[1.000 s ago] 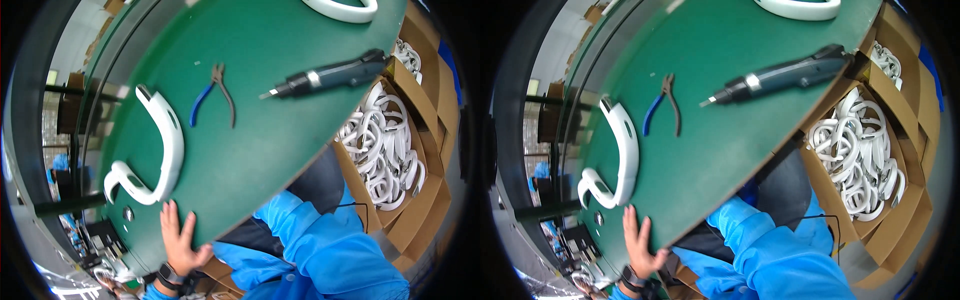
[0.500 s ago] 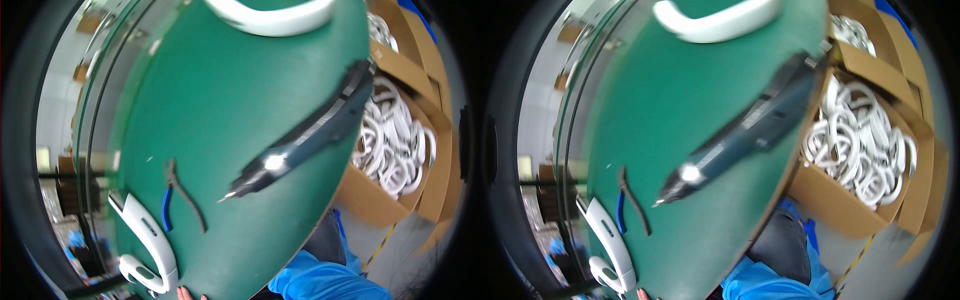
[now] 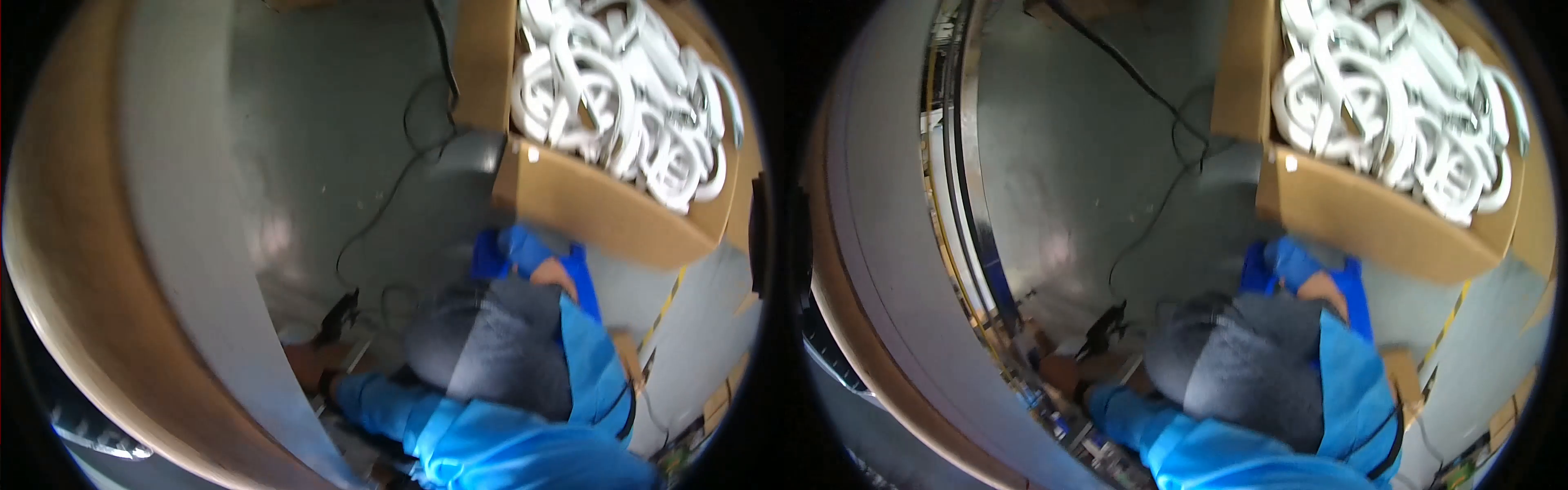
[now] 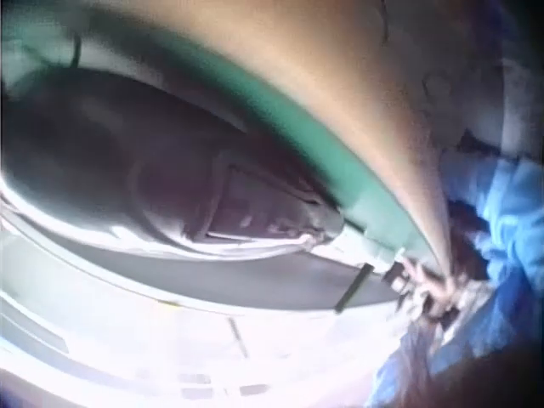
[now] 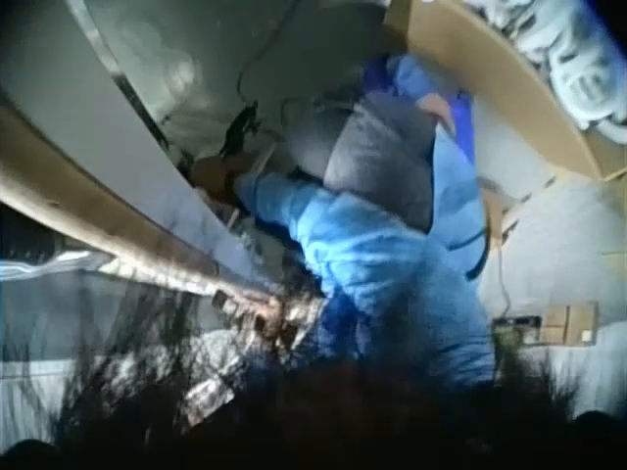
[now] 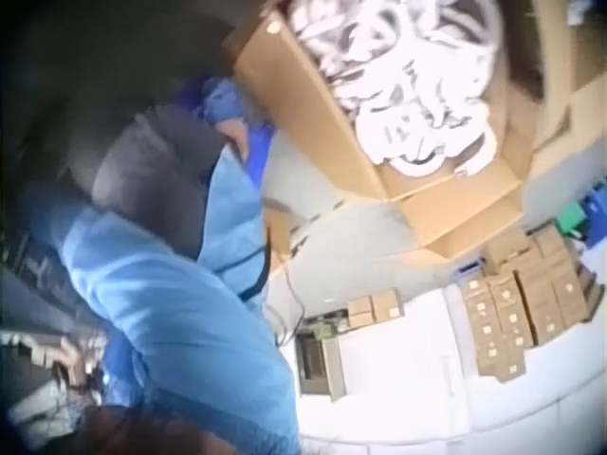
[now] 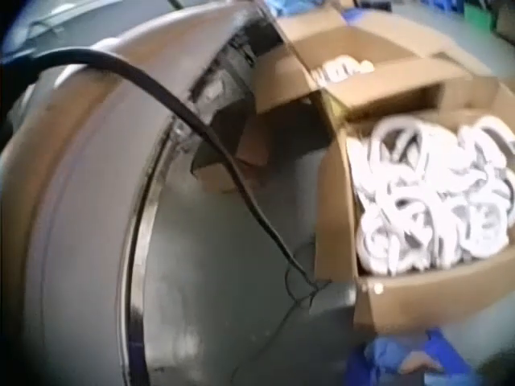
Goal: Assembling the internal components and shells of U-shaped plastic electronic devices on a factory assembly line.
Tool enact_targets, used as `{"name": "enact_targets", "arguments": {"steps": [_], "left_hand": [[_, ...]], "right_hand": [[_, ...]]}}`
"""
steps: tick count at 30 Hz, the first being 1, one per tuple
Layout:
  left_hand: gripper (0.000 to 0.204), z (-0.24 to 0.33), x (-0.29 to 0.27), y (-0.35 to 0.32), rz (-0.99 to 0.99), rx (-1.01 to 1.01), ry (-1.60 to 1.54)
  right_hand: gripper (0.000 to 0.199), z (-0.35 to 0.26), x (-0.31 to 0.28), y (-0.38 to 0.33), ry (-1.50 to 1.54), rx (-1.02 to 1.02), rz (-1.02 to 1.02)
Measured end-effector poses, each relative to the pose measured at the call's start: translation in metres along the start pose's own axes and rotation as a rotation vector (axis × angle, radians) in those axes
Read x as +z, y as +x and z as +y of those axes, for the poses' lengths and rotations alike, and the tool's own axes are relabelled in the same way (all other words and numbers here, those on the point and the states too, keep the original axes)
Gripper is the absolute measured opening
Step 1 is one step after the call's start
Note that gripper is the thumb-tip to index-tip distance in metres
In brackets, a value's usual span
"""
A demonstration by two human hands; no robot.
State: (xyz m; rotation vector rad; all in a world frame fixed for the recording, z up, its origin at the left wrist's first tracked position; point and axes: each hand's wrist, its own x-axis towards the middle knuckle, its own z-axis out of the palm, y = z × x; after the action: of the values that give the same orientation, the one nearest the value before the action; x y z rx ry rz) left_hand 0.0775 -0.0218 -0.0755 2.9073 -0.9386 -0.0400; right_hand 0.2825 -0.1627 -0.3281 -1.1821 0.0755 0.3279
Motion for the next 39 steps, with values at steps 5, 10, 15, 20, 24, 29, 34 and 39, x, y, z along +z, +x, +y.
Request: {"name": "enact_targets", "arguments": {"steps": [5,10,15,20,24,29,34,39], "left_hand": [[0.091,0.018,-0.026,-0.028,-0.063,-0.013,0.032],[0.090,0.024,-0.052,-0.036,-0.149,-0.036,0.076],[0.090,0.026,-0.061,-0.033,-0.245,-0.052,0.113],[0.089,0.028,-0.060,-0.034,-0.272,-0.072,0.125],[0.089,0.026,-0.057,-0.034,-0.276,-0.077,0.118],[0.089,0.016,-0.045,-0.031,-0.264,-0.074,0.084],[0.088,0.004,-0.037,-0.031,-0.280,-0.080,0.057],[0.088,-0.004,-0.032,-0.029,-0.335,-0.091,0.045]], "right_hand": [[0.025,0.051,0.141,0.013,0.025,-0.021,0.233],[0.026,0.026,0.122,0.030,0.025,-0.003,0.345],[0.026,0.030,0.105,0.038,-0.049,0.046,0.380],[0.024,0.024,0.108,0.035,-0.028,0.003,0.403],[0.022,0.021,0.131,0.034,-0.122,-0.057,0.311],[0.017,0.021,0.149,0.036,-0.239,-0.173,0.319],[0.016,0.028,0.143,0.038,-0.200,-0.181,0.348],[0.017,0.029,0.143,0.055,-0.181,-0.271,0.463]]}}
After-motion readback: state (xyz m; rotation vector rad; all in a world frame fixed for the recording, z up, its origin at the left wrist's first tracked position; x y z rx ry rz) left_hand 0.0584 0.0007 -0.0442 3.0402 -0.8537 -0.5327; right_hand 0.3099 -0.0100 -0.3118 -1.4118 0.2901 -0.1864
